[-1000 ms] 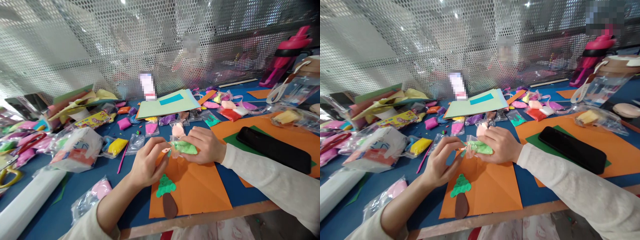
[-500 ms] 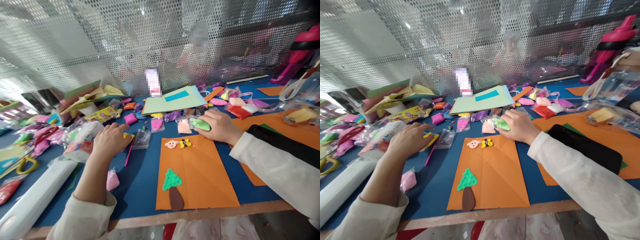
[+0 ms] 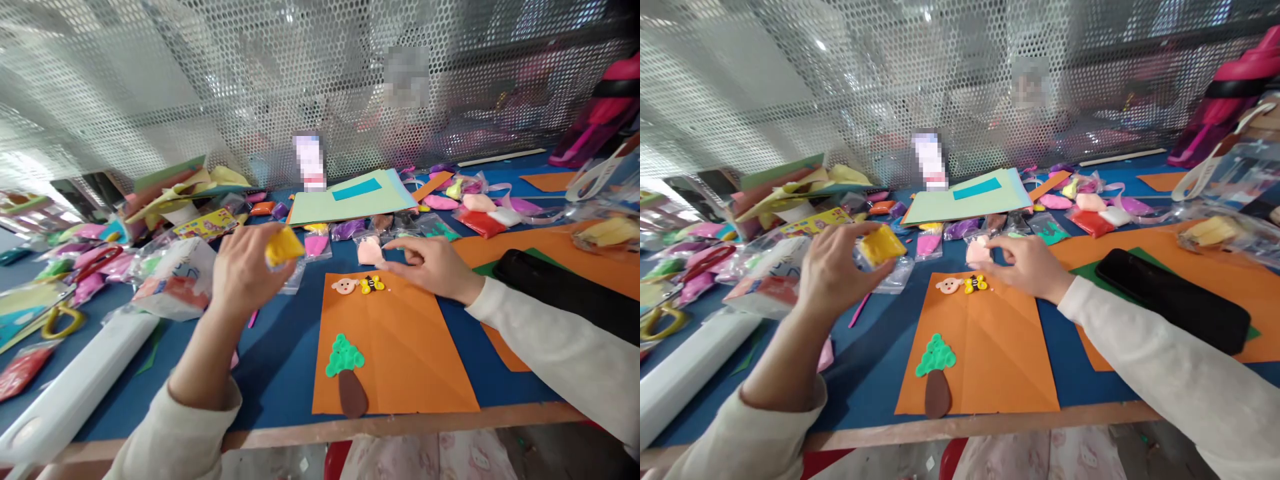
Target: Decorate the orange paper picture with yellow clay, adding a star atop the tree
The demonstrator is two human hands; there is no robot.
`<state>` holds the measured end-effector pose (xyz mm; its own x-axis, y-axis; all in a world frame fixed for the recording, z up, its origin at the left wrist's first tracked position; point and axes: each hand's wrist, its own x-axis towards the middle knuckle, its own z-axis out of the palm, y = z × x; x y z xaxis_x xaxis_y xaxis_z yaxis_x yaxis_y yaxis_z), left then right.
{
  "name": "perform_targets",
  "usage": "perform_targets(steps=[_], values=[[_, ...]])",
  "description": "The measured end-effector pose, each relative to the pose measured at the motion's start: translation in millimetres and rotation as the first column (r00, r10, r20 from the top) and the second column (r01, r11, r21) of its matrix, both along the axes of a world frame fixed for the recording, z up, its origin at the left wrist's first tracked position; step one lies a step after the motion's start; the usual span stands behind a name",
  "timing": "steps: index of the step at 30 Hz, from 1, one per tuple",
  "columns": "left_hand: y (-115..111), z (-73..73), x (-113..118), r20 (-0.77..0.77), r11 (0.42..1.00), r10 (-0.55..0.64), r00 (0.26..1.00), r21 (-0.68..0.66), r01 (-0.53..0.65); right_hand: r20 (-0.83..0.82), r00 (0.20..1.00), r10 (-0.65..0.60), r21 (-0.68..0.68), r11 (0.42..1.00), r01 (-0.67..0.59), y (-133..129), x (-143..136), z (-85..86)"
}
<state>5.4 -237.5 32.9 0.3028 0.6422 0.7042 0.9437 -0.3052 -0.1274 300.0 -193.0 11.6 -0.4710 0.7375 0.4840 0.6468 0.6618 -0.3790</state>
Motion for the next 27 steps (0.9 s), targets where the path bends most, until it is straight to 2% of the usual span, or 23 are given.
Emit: perform_targets(steps=[1, 3, 5, 8, 10, 13, 15, 16, 19, 22, 25, 27], values=[[-4.0, -1.3, 15.4, -0.011, 0.995, -0.093, 0.996, 0.042, 0.093, -0.117, 0.989, 0.091, -0.120, 0.987, -0.105, -7.2, -5.9, -0.1], [-12.3, -6.8, 44.5, -0.059, 0.955, -0.285, 0.957, 0.069, 0.288, -0.247, 0.947, 0.203, -0.313, 0.909, -0.276, -19.8, -15.9, -1.1], [-19.1, -14.0, 66.4, -0.120, 0.889, -0.450, 0.885, 0.034, 0.457, -0.301, 0.918, 0.260, -0.411, 0.833, -0.371, -27.7, -22.0, -3.1], [-22.9, -21.2, 79.3, -0.131, 0.829, -0.555, 0.822, 0.002, 0.560, -0.382, 0.888, 0.254, -0.509, 0.745, -0.432, -30.1, -24.3, -6.6], [-21.9, -21.4, 76.1, -0.078, 0.836, -0.546, 0.834, 0.018, 0.549, -0.484, 0.860, 0.162, -0.572, 0.685, -0.451, -27.6, -23.2, -8.1], [-19.6, -17.4, 63.1, 0.067, 0.877, -0.481, 0.874, 0.055, 0.478, -0.647, 0.762, -0.023, -0.660, 0.517, -0.545, -22.1, -20.4, -8.4], [-18.5, -14.7, 55.4, 0.176, 0.900, -0.435, 0.883, 0.044, 0.434, -0.692, 0.717, -0.085, -0.680, 0.413, -0.606, -19.0, -18.9, -8.0], [-18.1, -13.9, 53.0, 0.227, 0.906, -0.417, 0.880, 0.020, 0.423, -0.698, 0.710, -0.093, -0.683, 0.386, -0.621, -18.0, -18.3, -7.9], [-16.6, -13.9, 52.3, 0.368, 0.887, -0.380, 0.849, -0.116, 0.447, -0.702, 0.709, -0.074, -0.685, 0.344, -0.642, -17.6, -17.5, -7.6], [-16.1, -16.0, 57.7, 0.488, 0.810, -0.359, 0.796, -0.260, 0.525, -0.702, 0.711, -0.041, -0.689, 0.292, -0.664, -19.9, -17.8, -7.1], [-17.5, -17.2, 62.3, 0.580, 0.734, -0.342, 0.739, -0.326, 0.595, -0.702, 0.712, -0.010, -0.688, 0.268, -0.674, -22.0, -18.0, -5.9], [-19.1, -16.3, 63.4, 0.629, 0.707, -0.320, 0.709, -0.339, 0.620, -0.703, 0.711, -0.002, -0.685, 0.271, -0.677, -22.2, -17.8, -5.1]])
